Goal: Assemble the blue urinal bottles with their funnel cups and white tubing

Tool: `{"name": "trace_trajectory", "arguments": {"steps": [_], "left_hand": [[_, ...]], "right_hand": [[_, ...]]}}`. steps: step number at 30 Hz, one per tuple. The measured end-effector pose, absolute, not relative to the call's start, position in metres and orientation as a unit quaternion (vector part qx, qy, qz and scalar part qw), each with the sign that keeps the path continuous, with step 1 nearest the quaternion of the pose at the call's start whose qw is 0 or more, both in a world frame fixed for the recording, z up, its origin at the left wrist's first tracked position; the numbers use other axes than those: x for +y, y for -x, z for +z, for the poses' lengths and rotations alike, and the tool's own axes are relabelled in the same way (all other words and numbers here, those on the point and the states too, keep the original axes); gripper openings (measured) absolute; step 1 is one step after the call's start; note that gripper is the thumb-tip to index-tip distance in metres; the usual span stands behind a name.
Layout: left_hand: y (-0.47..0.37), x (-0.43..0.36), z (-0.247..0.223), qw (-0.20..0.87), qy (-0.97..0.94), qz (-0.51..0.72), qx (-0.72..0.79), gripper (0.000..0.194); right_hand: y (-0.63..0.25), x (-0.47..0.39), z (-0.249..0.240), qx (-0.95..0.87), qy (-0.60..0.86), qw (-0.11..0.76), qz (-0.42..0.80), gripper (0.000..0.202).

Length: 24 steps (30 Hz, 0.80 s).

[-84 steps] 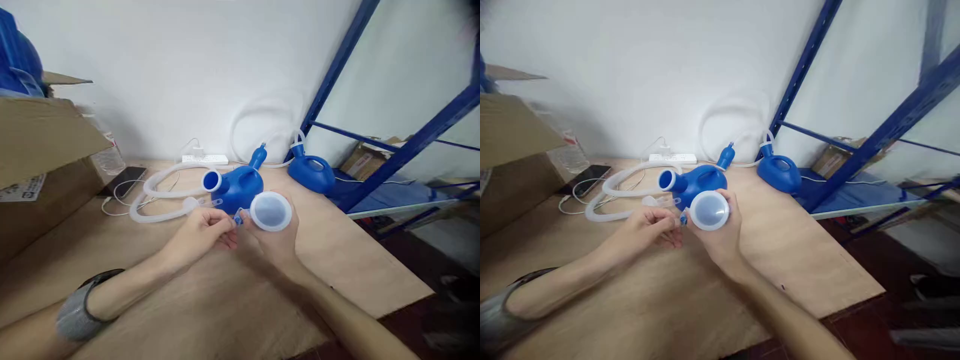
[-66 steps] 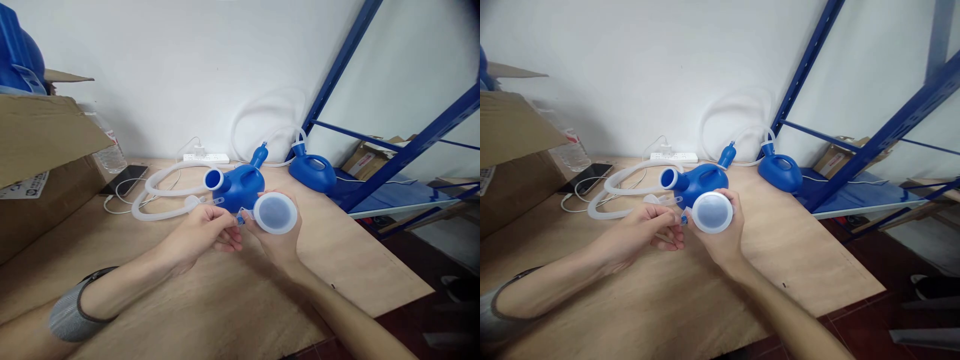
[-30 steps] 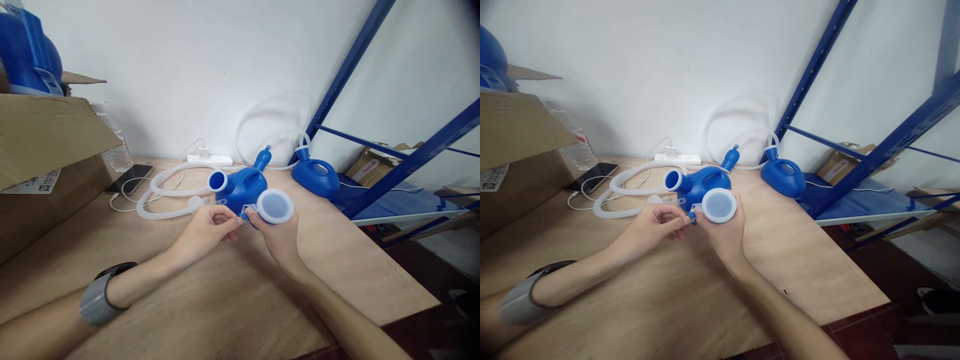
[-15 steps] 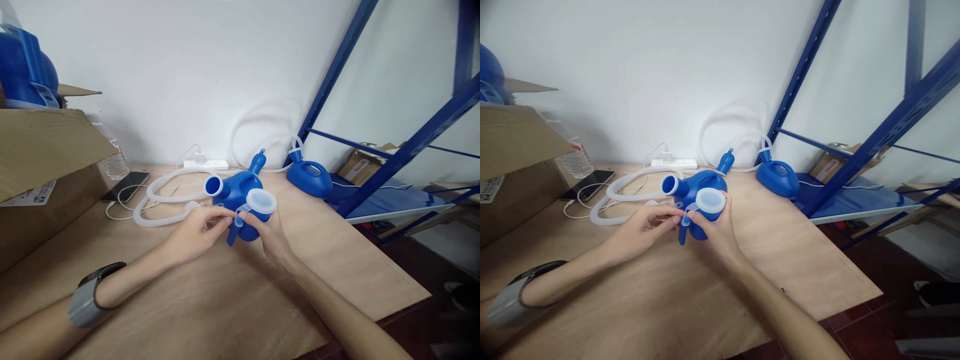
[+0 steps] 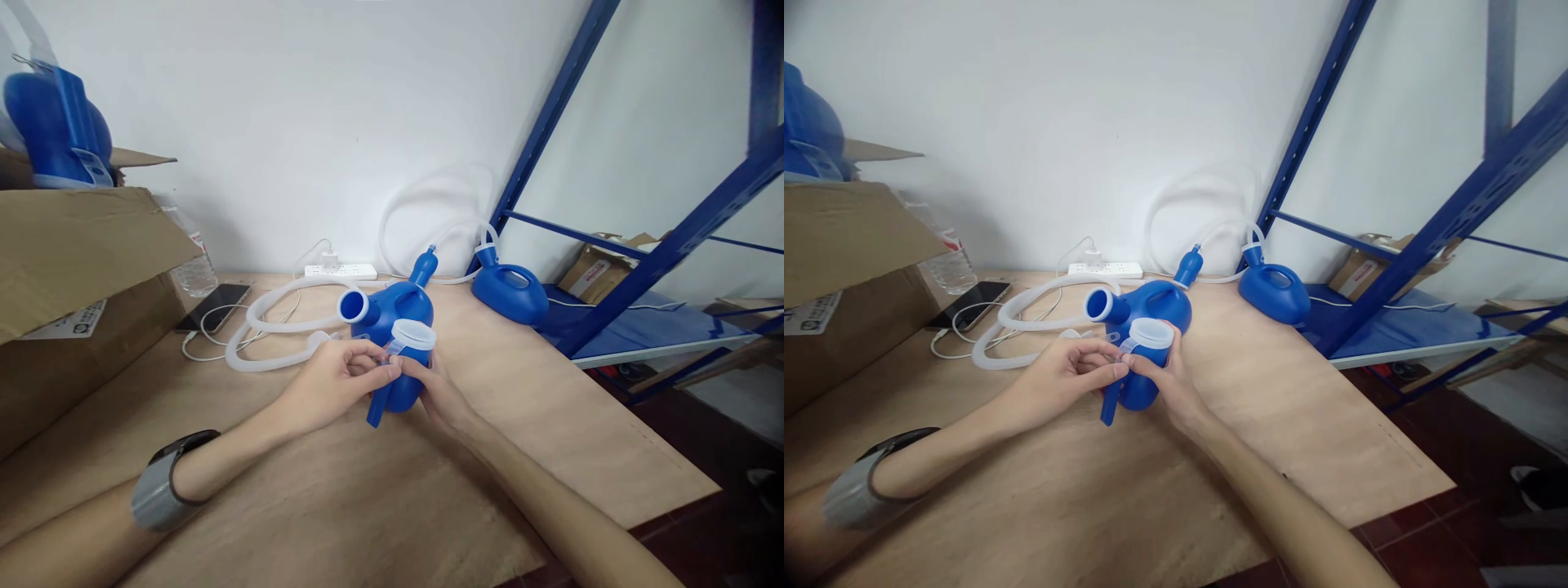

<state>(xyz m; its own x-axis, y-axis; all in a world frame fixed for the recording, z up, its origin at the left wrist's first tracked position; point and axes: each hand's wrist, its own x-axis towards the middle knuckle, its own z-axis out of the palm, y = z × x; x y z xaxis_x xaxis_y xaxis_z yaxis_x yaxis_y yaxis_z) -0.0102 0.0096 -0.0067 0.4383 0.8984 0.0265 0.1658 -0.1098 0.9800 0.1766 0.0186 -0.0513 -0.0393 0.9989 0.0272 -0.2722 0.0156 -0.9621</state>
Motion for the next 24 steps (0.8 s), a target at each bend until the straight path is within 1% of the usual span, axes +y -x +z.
{"name": "trace_trajectory", "arguments": {"steps": [3,7,12,14,15,16,18,19,24], "left_hand": [[0.013,0.014,-0.007,0.574,-0.642,0.332,0.386,0.041],[0.015,0.021,-0.004,0.611,-0.615,0.323,0.380,0.049],[0.036,0.034,0.011,0.594,-0.643,0.266,0.404,0.046],[0.054,0.045,0.014,0.507,-0.710,0.222,0.435,0.042],[0.063,0.051,0.013,0.426,-0.758,0.193,0.455,0.039],[0.072,0.057,0.010,0.321,-0.801,0.159,0.479,0.035],[0.084,0.068,0.001,0.222,-0.817,0.136,0.515,0.028],[0.088,0.072,-0.006,0.189,-0.819,0.132,0.525,0.028],[0.087,0.075,-0.031,0.109,-0.837,0.108,0.524,0.048]], "right_hand": [[-0.178,0.022,-0.053,-0.427,0.397,0.548,0.600,0.070],[-0.183,0.025,-0.050,-0.402,0.386,0.527,0.641,0.050],[-0.185,0.029,-0.043,-0.399,0.390,0.532,0.637,0.047],[-0.187,0.033,-0.043,-0.373,0.394,0.545,0.640,0.049],[-0.188,0.035,-0.043,-0.355,0.394,0.551,0.644,0.053],[-0.189,0.038,-0.045,-0.340,0.394,0.556,0.648,0.057],[-0.191,0.042,-0.049,-0.329,0.385,0.566,0.650,0.063],[-0.192,0.044,-0.052,-0.330,0.380,0.568,0.651,0.065],[-0.193,0.050,-0.060,-0.315,0.377,0.595,0.636,0.065]]}}
